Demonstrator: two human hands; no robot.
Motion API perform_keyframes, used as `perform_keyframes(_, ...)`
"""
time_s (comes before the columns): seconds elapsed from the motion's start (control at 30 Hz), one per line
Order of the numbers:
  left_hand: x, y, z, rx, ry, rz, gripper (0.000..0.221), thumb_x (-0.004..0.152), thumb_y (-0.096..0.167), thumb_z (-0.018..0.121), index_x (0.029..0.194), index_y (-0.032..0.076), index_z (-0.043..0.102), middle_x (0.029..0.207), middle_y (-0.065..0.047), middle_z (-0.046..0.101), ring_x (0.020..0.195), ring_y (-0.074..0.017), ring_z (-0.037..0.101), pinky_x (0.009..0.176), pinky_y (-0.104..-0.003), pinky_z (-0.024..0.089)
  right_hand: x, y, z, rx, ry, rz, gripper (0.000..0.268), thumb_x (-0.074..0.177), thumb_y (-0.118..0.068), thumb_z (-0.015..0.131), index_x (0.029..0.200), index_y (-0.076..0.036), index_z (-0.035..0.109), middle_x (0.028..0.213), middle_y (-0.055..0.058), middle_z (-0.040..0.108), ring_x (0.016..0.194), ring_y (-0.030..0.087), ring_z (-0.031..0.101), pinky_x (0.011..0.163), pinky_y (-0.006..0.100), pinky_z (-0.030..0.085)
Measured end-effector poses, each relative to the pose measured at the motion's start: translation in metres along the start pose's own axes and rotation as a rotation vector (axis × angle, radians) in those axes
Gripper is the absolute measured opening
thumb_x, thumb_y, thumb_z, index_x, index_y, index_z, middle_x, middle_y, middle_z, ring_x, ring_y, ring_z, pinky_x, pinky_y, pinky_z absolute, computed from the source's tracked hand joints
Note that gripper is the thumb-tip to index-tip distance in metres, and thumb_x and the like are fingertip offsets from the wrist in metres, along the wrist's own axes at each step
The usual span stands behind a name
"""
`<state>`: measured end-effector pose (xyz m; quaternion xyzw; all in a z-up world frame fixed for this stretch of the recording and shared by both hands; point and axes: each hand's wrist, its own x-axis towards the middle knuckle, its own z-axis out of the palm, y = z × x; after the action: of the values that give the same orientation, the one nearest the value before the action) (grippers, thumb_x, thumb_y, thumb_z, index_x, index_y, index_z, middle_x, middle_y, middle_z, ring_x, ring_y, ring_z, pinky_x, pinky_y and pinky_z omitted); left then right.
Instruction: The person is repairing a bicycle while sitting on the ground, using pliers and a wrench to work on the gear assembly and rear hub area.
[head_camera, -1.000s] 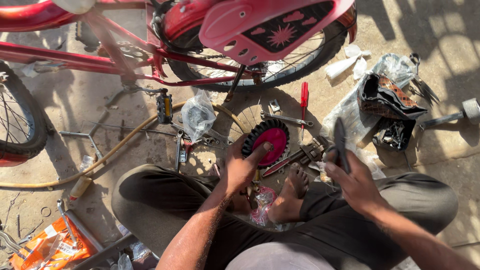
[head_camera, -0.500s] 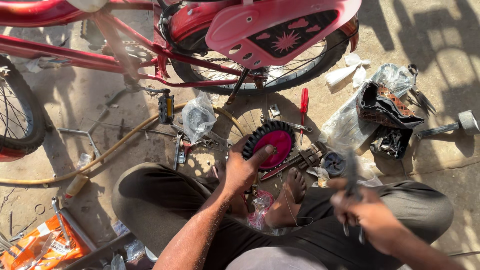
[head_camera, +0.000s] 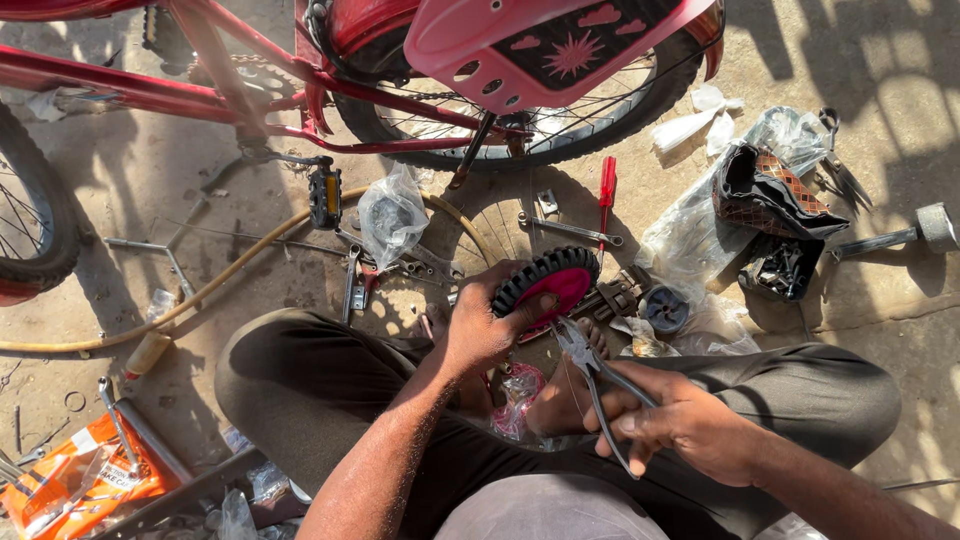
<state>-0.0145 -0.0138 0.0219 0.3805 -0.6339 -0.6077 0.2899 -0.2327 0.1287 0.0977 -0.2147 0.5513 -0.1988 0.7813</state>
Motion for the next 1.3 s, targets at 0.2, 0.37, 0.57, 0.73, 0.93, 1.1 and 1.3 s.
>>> perform_keyframes(0.2,0.001,0.0,0.0,0.053,0.012,-0.006,0.047,0.088,0.029,0.078,0.123,-0.001,0.067,0.1,-0.014,0.077,0.088,-0.02,0.077,0.077,-0.033,0.061,-0.002,-0.011,0.008,-0.013,0.078,0.014,0.073,0.083,-0.013,0.056,0.155,-0.011,0.043,0.115,0.016,0.07,0.094,0.023,0.073,0.068,0.034,0.062)
perform_keyframes(0.37,-0.001,-0.001,0.003,0.081,0.059,0.118,0.043,0.089,0.026,0.079,0.12,-0.001,0.069,0.1,-0.015,0.078,0.088,-0.0212,0.077,0.077,-0.033,0.06,0.0,-0.008,0.01,-0.016,0.079,-0.014,0.068,0.086,-0.016,0.058,0.153,-0.01,0.044,0.107,0.013,0.071,0.087,0.019,0.072,0.063,0.032,0.06)
perform_keyframes(0.57,-0.003,-0.003,0.004,0.047,0.105,0.122,0.043,0.09,0.024,0.079,0.122,-0.002,0.068,0.101,-0.015,0.078,0.089,-0.0209,0.078,0.078,-0.033,0.061,0.014,0.018,0.007,0.292,-0.04,-0.19,0.049,0.095,-0.019,0.06,0.138,0.003,0.049,0.089,0.014,0.066,0.065,0.017,0.063,0.048,0.026,0.047)
perform_keyframes(0.73,-0.006,-0.011,0.014,-0.065,0.232,0.243,0.043,0.096,0.025,0.076,0.127,-0.002,0.065,0.107,-0.014,0.076,0.095,-0.0207,0.076,0.083,-0.032,0.061,0.038,0.038,0.052,0.93,-0.458,-0.38,0.04,0.106,-0.018,0.054,0.141,0.001,0.047,0.086,0.011,0.059,0.065,0.02,0.062,0.046,0.023,0.048)
perform_keyframes(0.93,-0.004,-0.016,0.031,-0.048,0.443,0.373,0.043,0.103,0.031,0.071,0.131,0.0,0.062,0.112,-0.012,0.074,0.1,-0.021,0.074,0.088,-0.032,0.059,0.063,0.051,0.09,1.27,-0.684,-0.409,0.037,0.108,-0.022,0.05,0.141,-0.004,0.047,0.093,0.01,0.058,0.074,0.021,0.064,0.055,0.031,0.05)
perform_keyframes(1.1,0.016,-0.019,0.009,-0.222,0.257,0.016,0.053,0.096,0.05,0.063,0.124,0.004,0.067,0.109,-0.007,0.076,0.099,-0.0174,0.077,0.085,-0.031,0.064,0.055,0.067,0.079,0.581,-0.356,-0.213,0.054,0.097,-0.015,0.06,0.146,0.0,0.046,0.097,0.014,0.06,0.082,0.022,0.064,0.051,0.026,0.049)
perform_keyframes(1.3,0.013,-0.03,-0.002,-0.686,0.14,-0.158,0.057,0.095,0.05,0.069,0.118,-0.002,0.069,0.106,-0.011,0.074,0.096,-0.0202,0.071,0.086,-0.036,0.057,0.042,0.067,0.021,0.879,-0.062,-0.695,0.052,0.089,-0.012,0.062,0.133,0.006,0.042,0.093,0.011,0.056,0.084,0.023,0.06,0.059,0.028,0.052)
